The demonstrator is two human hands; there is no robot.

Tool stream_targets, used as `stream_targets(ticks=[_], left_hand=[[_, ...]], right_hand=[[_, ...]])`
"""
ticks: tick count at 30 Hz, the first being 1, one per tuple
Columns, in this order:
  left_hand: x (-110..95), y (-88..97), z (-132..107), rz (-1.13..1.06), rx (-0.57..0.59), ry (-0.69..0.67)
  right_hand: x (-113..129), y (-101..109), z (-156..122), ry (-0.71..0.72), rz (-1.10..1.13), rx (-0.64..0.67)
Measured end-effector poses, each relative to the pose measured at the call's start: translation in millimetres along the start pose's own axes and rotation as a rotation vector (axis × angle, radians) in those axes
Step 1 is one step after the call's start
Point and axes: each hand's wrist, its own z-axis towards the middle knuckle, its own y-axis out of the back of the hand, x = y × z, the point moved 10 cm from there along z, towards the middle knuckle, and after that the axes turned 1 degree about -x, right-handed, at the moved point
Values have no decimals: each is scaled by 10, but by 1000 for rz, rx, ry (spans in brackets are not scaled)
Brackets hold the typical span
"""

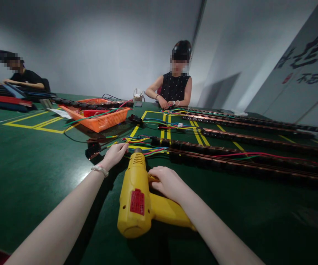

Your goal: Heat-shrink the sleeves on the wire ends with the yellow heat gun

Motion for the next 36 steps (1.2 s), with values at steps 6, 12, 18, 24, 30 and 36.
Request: stream_targets(ticks=[6, 12, 18, 24, 30, 36], left_hand=[[21, -3, 13, -36, 1, -18], [55, 12, 42, -58, -14, -35], [55, 13, 51, -54, -9, -43], [-30, 19, 5, -55, 21, -67], [-87, -10, -30, -89, 56, -79], [-171, 33, -50, -58, 28, -129]], right_hand=[[203, -95, 167, 33, -17, -5], [269, -135, 219, 59, -28, -6], [249, -132, 222, 72, -30, 2], [178, -89, 156, 35, -23, 15], [-97, 39, -47, -43, -7, 8], [-440, 194, -341, -116, 12, 1]])
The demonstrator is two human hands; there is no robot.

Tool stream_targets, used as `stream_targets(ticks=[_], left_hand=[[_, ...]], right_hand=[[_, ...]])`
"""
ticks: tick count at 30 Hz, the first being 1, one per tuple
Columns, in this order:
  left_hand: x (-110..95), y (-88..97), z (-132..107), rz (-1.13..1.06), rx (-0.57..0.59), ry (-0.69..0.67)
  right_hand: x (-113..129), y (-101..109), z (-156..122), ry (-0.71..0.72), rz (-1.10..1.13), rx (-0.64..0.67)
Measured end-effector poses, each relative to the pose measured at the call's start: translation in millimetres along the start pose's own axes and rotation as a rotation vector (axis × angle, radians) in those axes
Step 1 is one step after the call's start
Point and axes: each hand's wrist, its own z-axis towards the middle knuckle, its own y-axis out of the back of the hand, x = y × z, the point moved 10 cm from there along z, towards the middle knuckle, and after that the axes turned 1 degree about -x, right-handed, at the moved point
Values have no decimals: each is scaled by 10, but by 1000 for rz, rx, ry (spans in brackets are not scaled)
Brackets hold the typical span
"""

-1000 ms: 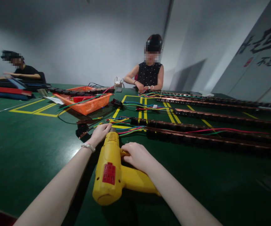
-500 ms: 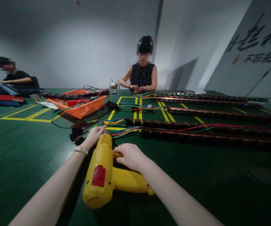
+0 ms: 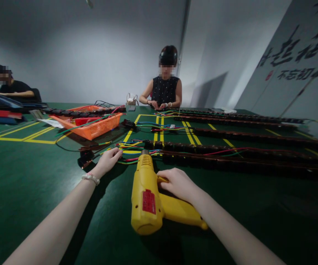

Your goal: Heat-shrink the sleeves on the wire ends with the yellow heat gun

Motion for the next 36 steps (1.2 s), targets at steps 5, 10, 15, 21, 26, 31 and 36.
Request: stream_targets(ticks=[5, 10, 15, 21, 26, 31, 36], left_hand=[[-30, 35, -14, -4, -29, -5], [-68, 92, -27, -2, -97, -29], [-64, 96, -19, 0, -114, -38], [19, 26, 2, -94, -76, 15], [114, -28, 19, -233, -55, 103], [80, -9, 26, -133, -51, 84], [9, 29, 40, -46, -77, 45]], right_hand=[[-182, 66, -127, -44, 2, 12], [-172, 27, -135, -42, -4, 55], [-118, -8, -89, -17, -52, 49], [78, -92, 56, 51, -80, 47], [270, -141, 154, 106, -106, 37], [444, -194, 228, 153, -135, 26], [555, -254, 295, 194, -146, 27]])
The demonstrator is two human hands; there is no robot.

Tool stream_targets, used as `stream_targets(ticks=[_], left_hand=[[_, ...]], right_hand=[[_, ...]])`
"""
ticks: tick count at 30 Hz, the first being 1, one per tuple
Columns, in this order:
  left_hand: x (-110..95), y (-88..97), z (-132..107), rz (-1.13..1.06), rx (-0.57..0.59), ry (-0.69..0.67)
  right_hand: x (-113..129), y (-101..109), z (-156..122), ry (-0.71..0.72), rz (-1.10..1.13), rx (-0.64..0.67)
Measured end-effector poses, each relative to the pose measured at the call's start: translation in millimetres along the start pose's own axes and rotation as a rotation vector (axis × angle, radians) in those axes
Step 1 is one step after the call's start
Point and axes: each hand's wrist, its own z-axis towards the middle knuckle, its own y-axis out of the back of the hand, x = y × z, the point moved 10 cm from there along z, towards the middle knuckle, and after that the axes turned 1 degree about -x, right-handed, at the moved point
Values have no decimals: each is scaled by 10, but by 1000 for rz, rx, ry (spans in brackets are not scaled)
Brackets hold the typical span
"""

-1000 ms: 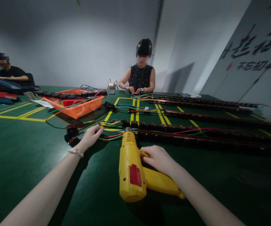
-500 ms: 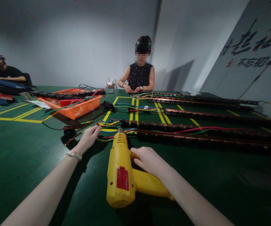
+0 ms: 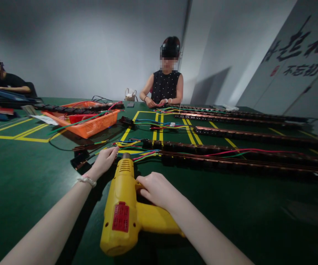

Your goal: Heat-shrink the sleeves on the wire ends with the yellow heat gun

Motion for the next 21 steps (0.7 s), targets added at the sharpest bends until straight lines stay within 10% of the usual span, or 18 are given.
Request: stream_targets(ticks=[21], left_hand=[[17, -24, -10, 30, 35, -40]], right_hand=[[77, 36, 47, 105, 27, -56]])
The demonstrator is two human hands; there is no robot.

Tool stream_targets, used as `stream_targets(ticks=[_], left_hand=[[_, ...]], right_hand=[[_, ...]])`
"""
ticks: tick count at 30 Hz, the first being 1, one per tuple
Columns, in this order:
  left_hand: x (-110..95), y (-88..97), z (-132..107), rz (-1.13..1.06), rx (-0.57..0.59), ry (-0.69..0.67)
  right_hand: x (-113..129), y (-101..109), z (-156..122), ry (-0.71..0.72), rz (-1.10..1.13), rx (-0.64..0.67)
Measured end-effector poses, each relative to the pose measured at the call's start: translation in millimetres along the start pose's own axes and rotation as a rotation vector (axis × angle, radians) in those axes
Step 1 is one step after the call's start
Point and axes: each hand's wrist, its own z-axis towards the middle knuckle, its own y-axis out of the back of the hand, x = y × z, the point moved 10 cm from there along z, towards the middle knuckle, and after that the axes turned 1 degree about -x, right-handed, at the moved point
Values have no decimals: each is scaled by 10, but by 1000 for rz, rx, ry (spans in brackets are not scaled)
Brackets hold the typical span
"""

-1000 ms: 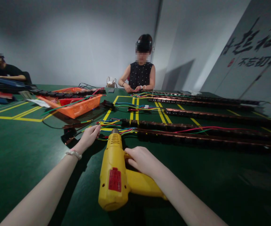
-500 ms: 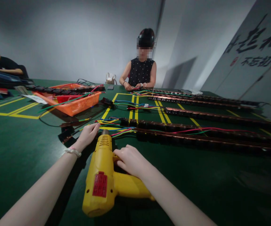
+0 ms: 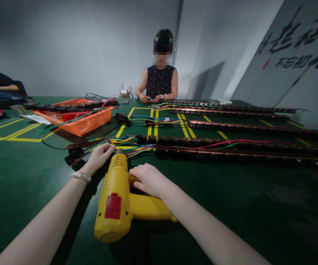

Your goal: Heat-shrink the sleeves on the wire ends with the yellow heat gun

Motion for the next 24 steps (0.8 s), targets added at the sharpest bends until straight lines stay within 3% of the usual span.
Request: stream_targets(ticks=[8, 19, 24], left_hand=[[26, 11, -78, -3, 1, 13], [-106, -10, -108, 148, 58, -60], [-81, -69, -106, 236, 127, -20]], right_hand=[[-48, 22, -63, -33, -9, 22], [-446, 227, -608, -192, 4, 16], [-519, 278, -693, -259, 33, 3]])
